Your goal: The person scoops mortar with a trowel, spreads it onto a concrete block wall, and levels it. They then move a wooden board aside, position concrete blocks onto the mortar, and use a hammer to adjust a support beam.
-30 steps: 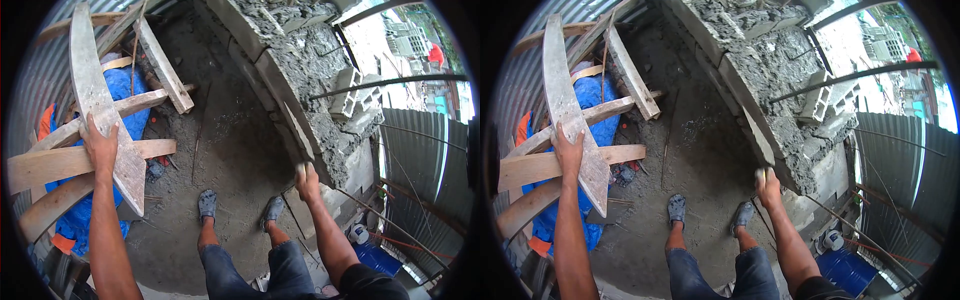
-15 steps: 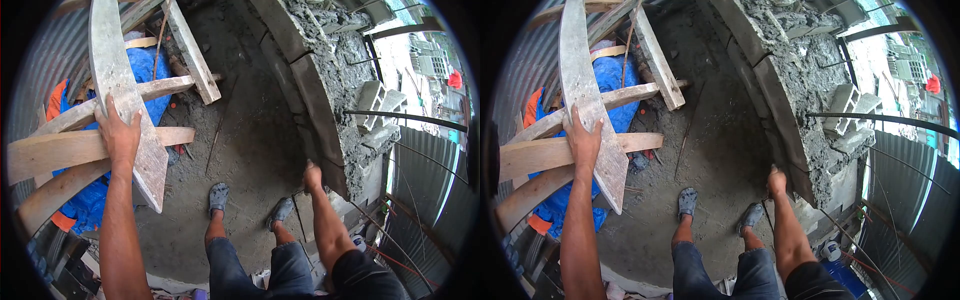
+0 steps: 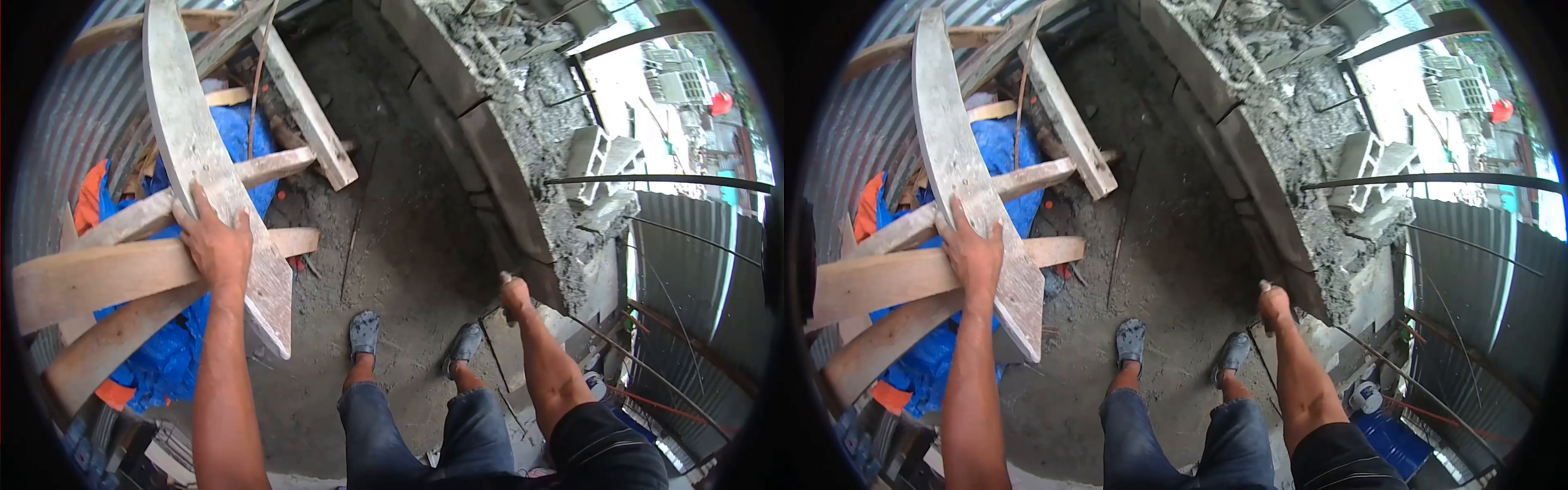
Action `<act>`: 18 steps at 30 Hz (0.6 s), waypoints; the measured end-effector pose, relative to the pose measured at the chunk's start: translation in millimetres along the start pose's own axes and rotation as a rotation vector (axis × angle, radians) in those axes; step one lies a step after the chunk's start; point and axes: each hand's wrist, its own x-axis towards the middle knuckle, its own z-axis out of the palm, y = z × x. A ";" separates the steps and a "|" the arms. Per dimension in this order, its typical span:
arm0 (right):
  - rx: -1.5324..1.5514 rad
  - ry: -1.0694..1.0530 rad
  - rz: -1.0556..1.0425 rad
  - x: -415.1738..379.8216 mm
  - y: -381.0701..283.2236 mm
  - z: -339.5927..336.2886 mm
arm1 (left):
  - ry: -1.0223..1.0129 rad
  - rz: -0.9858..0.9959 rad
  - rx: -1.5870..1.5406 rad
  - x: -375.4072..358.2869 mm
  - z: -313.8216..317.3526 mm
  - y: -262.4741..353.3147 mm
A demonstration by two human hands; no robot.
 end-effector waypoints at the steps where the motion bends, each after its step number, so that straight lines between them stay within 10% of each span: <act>1: 0.033 0.018 -0.064 -20.0 -16.7 -14.8 | 0.031 0.017 0.009 1.4 5.0 -5.2; 8: 0.402 -0.027 -0.144 -45.4 -199.4 -105.4 | -0.013 -0.020 -0.007 5.3 -1.8 -2.5; 12: 0.505 -0.243 0.022 98.2 -211.1 -64.3 | 0.012 0.033 -0.003 5.6 -1.0 0.8; 13: 0.176 -0.091 -0.438 135.2 -183.4 -39.3 | 0.029 0.010 0.009 8.7 0.3 2.4; 18: 0.499 -0.103 0.098 45.8 -256.5 -73.5 | -0.020 0.008 0.000 11.6 -3.1 5.5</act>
